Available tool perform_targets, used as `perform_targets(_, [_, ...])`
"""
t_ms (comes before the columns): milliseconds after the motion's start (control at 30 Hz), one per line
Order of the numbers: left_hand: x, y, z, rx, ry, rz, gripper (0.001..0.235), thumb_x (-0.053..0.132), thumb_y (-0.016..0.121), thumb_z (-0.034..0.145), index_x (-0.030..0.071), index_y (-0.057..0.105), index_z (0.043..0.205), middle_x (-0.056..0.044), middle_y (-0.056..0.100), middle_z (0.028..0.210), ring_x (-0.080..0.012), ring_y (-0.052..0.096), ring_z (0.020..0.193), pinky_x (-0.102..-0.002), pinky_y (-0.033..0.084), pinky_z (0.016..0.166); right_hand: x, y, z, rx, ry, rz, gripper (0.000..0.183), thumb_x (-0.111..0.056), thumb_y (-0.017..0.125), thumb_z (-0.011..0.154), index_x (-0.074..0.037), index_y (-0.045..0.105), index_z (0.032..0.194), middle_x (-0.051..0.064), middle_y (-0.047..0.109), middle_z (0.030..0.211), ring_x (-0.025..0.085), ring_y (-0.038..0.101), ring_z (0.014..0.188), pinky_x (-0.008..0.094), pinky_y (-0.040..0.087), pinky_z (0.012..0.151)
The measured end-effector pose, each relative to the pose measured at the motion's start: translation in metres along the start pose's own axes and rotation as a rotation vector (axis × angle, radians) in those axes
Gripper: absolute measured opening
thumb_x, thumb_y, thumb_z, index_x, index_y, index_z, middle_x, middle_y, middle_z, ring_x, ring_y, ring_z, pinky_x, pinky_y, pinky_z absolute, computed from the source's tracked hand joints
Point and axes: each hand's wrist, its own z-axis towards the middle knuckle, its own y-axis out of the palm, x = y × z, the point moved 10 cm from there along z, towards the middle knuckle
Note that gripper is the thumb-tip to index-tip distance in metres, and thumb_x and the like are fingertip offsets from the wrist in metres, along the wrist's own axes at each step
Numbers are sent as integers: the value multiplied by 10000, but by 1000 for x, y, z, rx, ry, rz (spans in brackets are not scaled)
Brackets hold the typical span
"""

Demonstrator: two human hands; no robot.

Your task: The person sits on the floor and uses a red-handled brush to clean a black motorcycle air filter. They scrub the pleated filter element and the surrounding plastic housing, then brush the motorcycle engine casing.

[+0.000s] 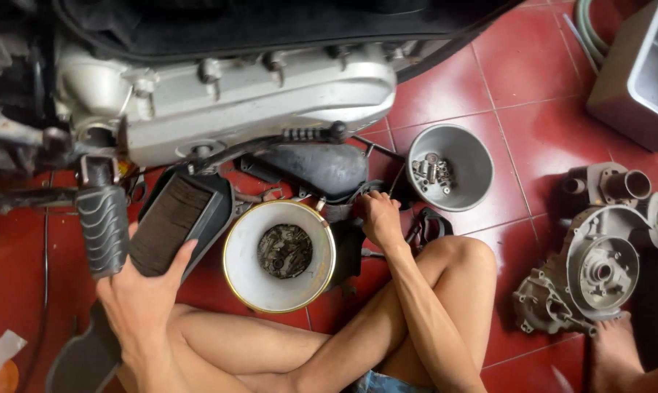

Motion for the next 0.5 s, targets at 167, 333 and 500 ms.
perform_targets(167, [57,-27,-20,44,136,-125,713,383,927,791,-49,662,1293,-256,737,1184,-454,700,1003,-524,569,875,-5,-30,0,50,42,178,303,2,587,757,-128,662,1021,101,676,964,402,585,901,517,420,719])
perform_targets(333, [139,-25,-38,12,333,-248,719,455,896,731,-27,622,1189,-195,708,1240,-360,694,1080,-454,549,993,-3,-33,5,128,-16,287,121,-39,655,820,-108,559,847,109,705,833,442,591,821,534,436,677])
perform_targets(500, [206,13,-51,-80,494,-361,678,541,873,756,45,653,1165,-124,693,1266,-309,671,1077,-461,515,950,-2,-66,0,141,25,746,359,-49,506,703,-110,671,1016,107,768,1011,256,717,960,356,471,821])
